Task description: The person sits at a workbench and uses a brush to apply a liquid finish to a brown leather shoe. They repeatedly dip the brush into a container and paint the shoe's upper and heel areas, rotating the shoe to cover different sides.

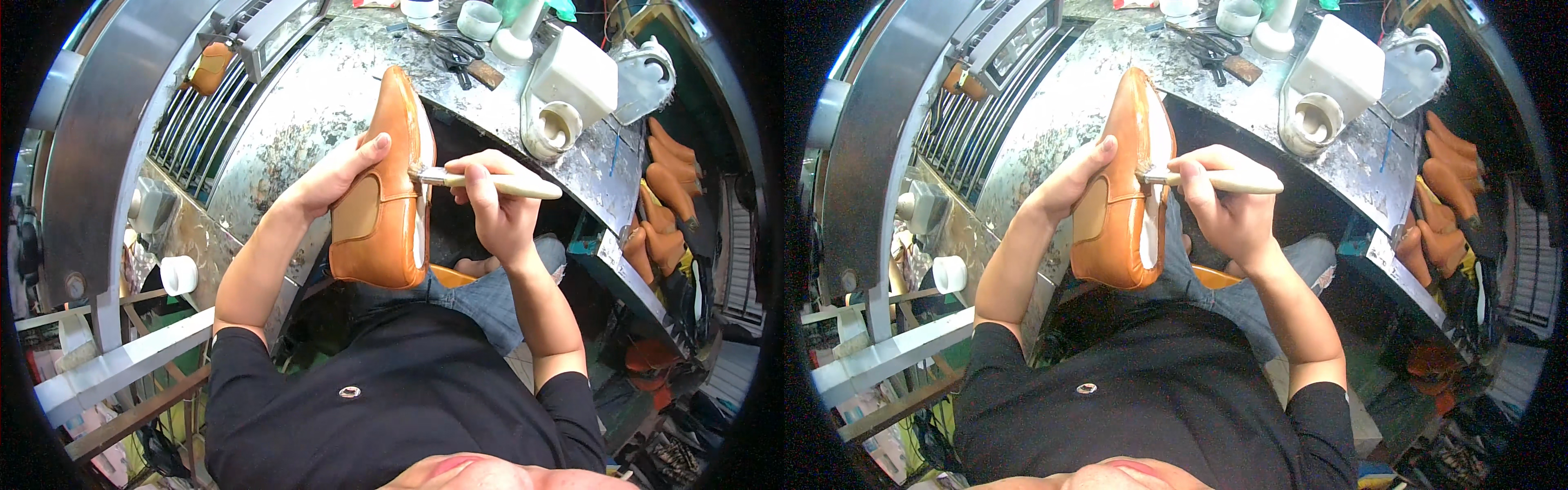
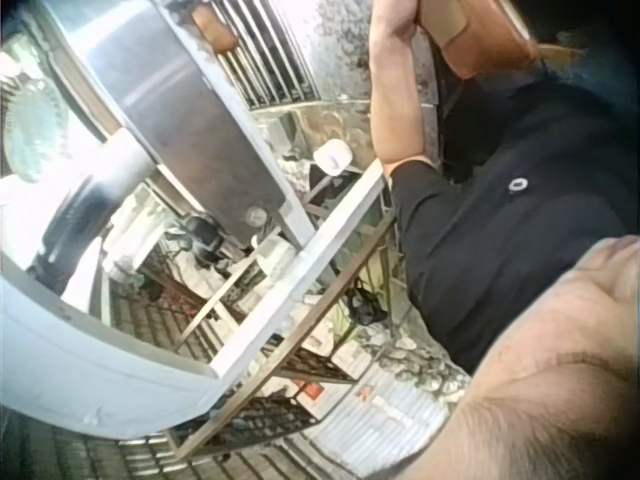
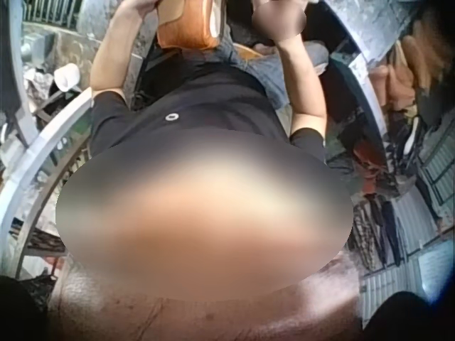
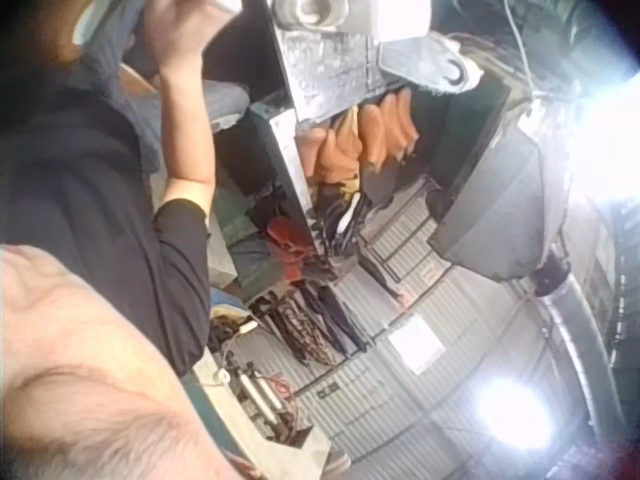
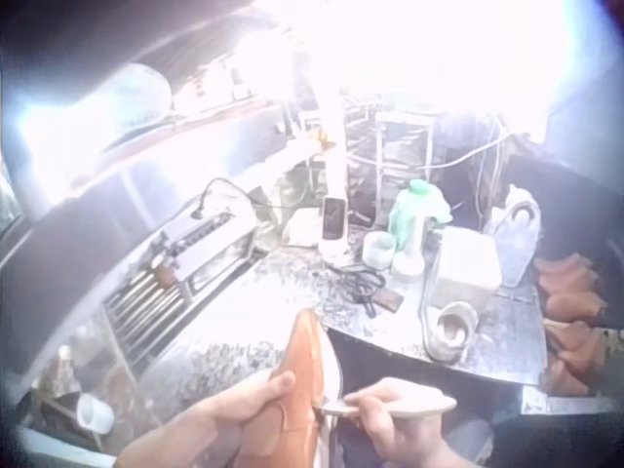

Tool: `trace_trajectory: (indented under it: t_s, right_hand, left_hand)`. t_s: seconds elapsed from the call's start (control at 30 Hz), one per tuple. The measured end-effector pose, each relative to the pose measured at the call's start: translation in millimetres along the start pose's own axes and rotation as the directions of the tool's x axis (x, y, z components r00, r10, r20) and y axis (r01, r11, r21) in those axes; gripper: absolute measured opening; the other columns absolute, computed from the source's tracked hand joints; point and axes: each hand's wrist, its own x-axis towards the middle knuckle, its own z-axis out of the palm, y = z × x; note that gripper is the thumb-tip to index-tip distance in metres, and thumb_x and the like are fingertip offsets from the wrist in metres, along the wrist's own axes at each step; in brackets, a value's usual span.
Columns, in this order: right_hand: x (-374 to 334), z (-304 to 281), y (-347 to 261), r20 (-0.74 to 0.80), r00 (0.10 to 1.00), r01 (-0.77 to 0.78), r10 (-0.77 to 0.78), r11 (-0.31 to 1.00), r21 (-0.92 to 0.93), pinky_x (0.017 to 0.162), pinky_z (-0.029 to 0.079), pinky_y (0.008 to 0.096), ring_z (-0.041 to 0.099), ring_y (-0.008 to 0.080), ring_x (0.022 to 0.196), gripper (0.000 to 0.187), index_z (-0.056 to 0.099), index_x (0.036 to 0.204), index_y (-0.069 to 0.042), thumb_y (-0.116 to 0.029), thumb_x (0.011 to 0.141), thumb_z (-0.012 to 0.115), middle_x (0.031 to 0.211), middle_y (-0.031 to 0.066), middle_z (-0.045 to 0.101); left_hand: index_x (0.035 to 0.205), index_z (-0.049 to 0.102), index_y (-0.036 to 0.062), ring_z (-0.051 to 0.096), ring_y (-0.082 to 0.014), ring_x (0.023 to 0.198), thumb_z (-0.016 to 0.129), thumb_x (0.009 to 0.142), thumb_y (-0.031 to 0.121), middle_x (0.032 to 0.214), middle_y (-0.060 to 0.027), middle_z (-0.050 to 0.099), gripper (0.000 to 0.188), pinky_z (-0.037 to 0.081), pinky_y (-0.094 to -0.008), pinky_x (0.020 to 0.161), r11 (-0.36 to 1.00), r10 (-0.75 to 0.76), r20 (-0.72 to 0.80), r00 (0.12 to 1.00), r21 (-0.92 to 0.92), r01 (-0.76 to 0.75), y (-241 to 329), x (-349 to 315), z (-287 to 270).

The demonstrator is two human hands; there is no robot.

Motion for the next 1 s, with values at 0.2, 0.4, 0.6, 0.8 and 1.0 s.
trace_trajectory:
  t_s: [0.2,0.4,0.6,0.8,1.0]
  right_hand:
    - [-6.7,4.8,-4.6,0.032,0.999,0.022,-0.022,1.000,0.009,0.062,0.054,0.0295,0.070,0.0181,0.066,0.015,0.078,0.091,0.003,-0.006,0.098,0.069,0.078,0.0122,0.075]
    - [-12.8,8.1,-1.6,0.135,0.988,-0.091,0.076,0.990,0.107,0.060,0.051,0.0293,0.067,0.0144,0.064,0.017,0.077,0.090,0.003,-0.007,0.098,0.066,0.074,0.0093,0.072]
    - [-27.1,-9.9,22.4,0.056,0.993,-0.118,0.107,0.961,0.251,0.069,0.053,0.0293,0.065,0.0162,0.075,0.026,0.072,0.113,0.007,-0.011,0.110,0.054,0.091,0.0115,0.069]
    - [-71.5,-62.5,41.7,-0.048,0.947,-0.310,0.319,0.941,0.134,0.068,0.053,0.0304,0.065,0.0162,0.076,0.028,0.072,0.112,0.005,-0.015,0.111,0.053,0.097,0.0109,0.068]
    - [-119.7,-111.0,56.3,-0.323,0.878,-0.361,0.354,0.932,0.038,0.067,0.052,0.0308,0.062,0.0164,0.072,0.030,0.067,0.111,0.005,-0.020,0.111,0.050,0.094,0.0112,0.066]
  left_hand:
    - [0.145,0.055,0.0035,0.064,-0.0105,0.116,0.061,0.106,0.056,0.131,-0.0066,0.068,0.066,0.053,-0.0297,0.101,1.000,-0.015,0.012,1.000,-0.006,0.015,-4.5,1.0,-9.8]
    - [0.153,0.047,-0.0024,0.061,-0.0177,0.126,0.058,0.108,0.051,0.144,-0.0120,0.062,0.071,0.047,-0.0343,0.111,0.966,0.039,-0.081,0.996,0.258,-0.016,2.7,-0.7,-25.2]
    - [0.145,0.058,-0.0062,0.063,-0.0361,0.130,0.068,0.083,0.081,0.140,-0.0284,0.064,0.108,0.048,-0.0402,0.111,0.494,0.200,-0.328,0.923,0.847,0.194,52.0,-3.9,-97.3]
    - [0.127,0.072,-0.0026,0.071,-0.0353,0.116,0.078,0.074,0.070,0.126,-0.0243,0.073,0.090,0.053,-0.0426,0.102,-0.077,0.112,-0.535,0.838,0.836,0.544,138.2,28.1,-220.7]
    - [0.121,0.074,0.0000,0.071,-0.0351,0.114,0.079,0.076,0.066,0.123,-0.0234,0.074,0.080,0.054,-0.0442,0.100,-0.108,0.231,-0.675,0.701,0.698,0.708,121.9,80.9,-315.3]
